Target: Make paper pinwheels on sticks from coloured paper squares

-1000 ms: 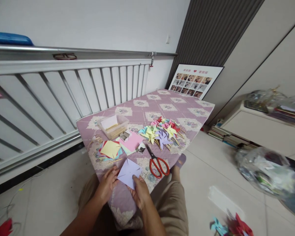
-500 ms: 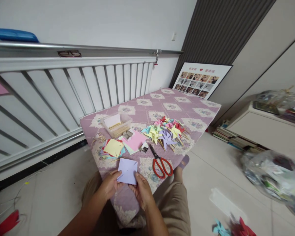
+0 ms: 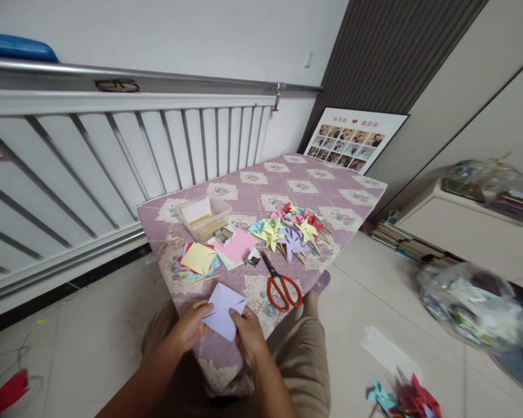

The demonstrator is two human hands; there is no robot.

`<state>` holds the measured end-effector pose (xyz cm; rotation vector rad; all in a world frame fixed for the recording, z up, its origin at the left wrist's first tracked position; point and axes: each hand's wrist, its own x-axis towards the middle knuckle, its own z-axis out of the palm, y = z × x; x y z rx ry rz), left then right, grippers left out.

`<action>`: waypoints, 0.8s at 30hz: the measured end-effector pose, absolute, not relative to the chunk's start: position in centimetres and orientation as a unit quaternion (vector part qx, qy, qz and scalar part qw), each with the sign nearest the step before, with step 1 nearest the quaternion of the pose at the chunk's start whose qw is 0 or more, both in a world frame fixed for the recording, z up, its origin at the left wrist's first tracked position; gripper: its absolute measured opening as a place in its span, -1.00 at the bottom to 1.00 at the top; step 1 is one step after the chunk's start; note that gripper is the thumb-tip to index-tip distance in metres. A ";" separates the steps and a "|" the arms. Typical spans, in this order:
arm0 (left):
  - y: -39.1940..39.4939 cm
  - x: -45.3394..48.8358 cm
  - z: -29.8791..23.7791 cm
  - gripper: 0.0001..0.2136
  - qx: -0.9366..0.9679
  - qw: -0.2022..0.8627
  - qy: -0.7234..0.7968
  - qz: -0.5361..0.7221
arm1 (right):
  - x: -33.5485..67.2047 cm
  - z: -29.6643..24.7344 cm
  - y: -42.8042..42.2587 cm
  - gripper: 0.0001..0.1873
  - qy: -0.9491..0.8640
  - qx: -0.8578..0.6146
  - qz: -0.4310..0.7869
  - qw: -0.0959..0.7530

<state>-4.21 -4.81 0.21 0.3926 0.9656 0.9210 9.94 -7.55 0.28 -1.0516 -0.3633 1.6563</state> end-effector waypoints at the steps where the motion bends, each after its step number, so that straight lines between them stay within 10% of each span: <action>1: -4.9 -4.3 0.3 -0.72 0.183 0.770 0.438 0.426 | 9.9 0.1 -7.5 -0.67 -0.153 -0.445 0.691 0.549; 14: -7.0 -2.1 -1.6 -0.69 0.158 0.764 0.435 0.449 | 9.3 -1.3 -7.8 -0.68 -0.285 -0.506 0.579 0.573; 24: -5.4 -3.0 -1.7 -0.70 0.074 0.739 0.486 0.462 | 20.0 -0.2 -5.0 -0.82 -0.452 -0.671 0.266 0.524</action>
